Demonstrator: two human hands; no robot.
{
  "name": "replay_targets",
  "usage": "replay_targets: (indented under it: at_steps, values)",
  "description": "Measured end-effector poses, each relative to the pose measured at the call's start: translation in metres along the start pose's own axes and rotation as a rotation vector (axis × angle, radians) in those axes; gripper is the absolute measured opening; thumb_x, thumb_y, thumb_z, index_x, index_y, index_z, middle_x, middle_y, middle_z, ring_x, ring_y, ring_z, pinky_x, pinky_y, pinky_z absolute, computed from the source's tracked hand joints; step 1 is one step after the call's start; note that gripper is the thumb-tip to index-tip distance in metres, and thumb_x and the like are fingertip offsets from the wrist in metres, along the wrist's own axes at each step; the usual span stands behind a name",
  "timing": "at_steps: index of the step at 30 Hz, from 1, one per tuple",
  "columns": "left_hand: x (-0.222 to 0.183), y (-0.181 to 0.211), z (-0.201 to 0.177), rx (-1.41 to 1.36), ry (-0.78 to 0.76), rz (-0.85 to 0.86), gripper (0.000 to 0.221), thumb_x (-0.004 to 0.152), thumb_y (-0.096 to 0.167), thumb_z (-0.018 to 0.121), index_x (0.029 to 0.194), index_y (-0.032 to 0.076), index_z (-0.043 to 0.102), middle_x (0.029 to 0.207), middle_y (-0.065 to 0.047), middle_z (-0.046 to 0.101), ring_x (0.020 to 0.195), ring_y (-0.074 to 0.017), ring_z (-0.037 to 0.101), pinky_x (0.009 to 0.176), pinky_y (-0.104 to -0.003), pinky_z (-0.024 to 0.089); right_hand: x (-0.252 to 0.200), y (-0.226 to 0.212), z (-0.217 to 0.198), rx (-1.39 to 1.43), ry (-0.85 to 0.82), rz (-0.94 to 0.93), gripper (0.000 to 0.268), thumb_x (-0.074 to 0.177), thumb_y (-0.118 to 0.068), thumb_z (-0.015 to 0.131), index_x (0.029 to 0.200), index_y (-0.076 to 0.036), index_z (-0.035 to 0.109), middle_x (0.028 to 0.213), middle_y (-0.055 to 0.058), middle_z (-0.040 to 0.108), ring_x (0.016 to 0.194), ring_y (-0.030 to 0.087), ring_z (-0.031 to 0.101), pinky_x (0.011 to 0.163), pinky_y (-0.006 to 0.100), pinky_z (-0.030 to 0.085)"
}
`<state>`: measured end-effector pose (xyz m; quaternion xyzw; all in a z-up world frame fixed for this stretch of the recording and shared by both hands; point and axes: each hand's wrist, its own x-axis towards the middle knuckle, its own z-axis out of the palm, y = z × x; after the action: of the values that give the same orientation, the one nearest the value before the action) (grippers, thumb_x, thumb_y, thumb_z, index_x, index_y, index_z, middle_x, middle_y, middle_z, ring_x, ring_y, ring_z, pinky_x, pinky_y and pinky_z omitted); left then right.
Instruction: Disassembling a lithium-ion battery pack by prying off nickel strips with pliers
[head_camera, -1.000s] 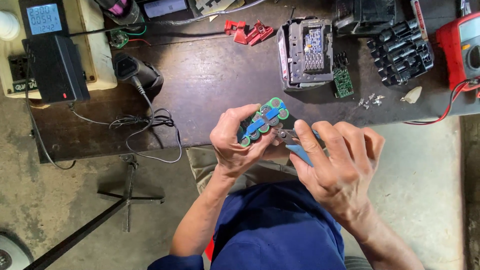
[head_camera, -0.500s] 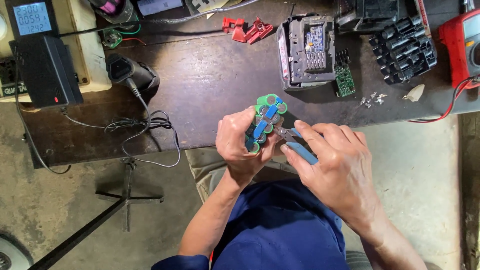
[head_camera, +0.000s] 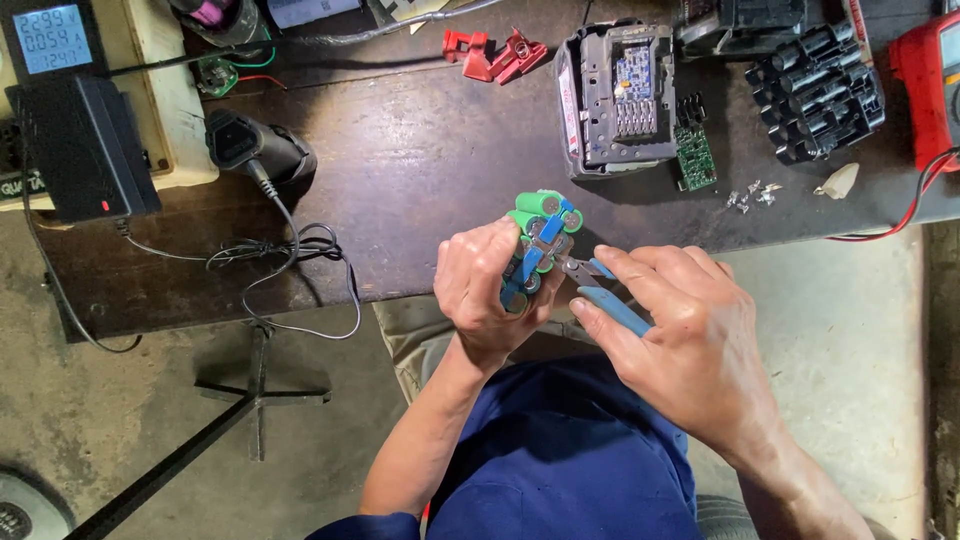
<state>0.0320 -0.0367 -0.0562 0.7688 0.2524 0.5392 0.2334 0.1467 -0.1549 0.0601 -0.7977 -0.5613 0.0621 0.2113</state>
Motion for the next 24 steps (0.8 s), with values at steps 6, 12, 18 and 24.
replay_targets:
  at_steps: [6,12,18,24]
  values:
    - [0.004,-0.001,-0.001,-0.027,-0.013,0.012,0.039,0.095,0.033,0.072,0.116,0.002,0.061,0.099,-0.016,0.073,0.081,-0.0301,0.071,0.075,-0.04,0.051,0.005,0.002,-0.003,0.068,-0.014,0.011,0.039,0.085,-0.024,0.085,0.115,-0.002,0.075,0.109,0.011,0.076,0.09,0.029,0.068,0.085,0.041,0.051]
    - [0.005,-0.001,-0.001,-0.03,-0.017,0.023,0.037,0.093,0.029,0.074,0.114,0.0,0.062,0.097,-0.016,0.072,0.08,-0.031,0.071,0.075,-0.041,0.053,0.004,-0.006,-0.009,-0.202,-0.004,-0.065,0.042,0.083,-0.032,0.084,0.118,-0.009,0.076,0.109,0.007,0.074,0.088,0.029,0.063,0.075,0.043,0.043]
    - [0.007,0.0,-0.002,-0.035,-0.027,0.008,0.037,0.095,0.032,0.072,0.113,0.001,0.061,0.098,-0.015,0.072,0.081,-0.0303,0.071,0.075,-0.04,0.051,0.007,-0.009,-0.015,-0.045,-0.059,-0.034,0.04,0.087,-0.026,0.079,0.119,-0.003,0.073,0.107,0.011,0.074,0.088,0.032,0.064,0.081,0.043,0.05]
    - [0.005,0.001,-0.001,-0.01,-0.029,-0.008,0.039,0.088,0.021,0.081,0.116,0.003,0.061,0.097,-0.016,0.072,0.08,-0.0304,0.069,0.074,-0.041,0.051,-0.003,-0.031,-0.01,-0.434,0.084,-0.108,0.041,0.089,-0.033,0.082,0.12,-0.007,0.073,0.11,0.008,0.067,0.085,0.029,0.057,0.076,0.042,0.04]
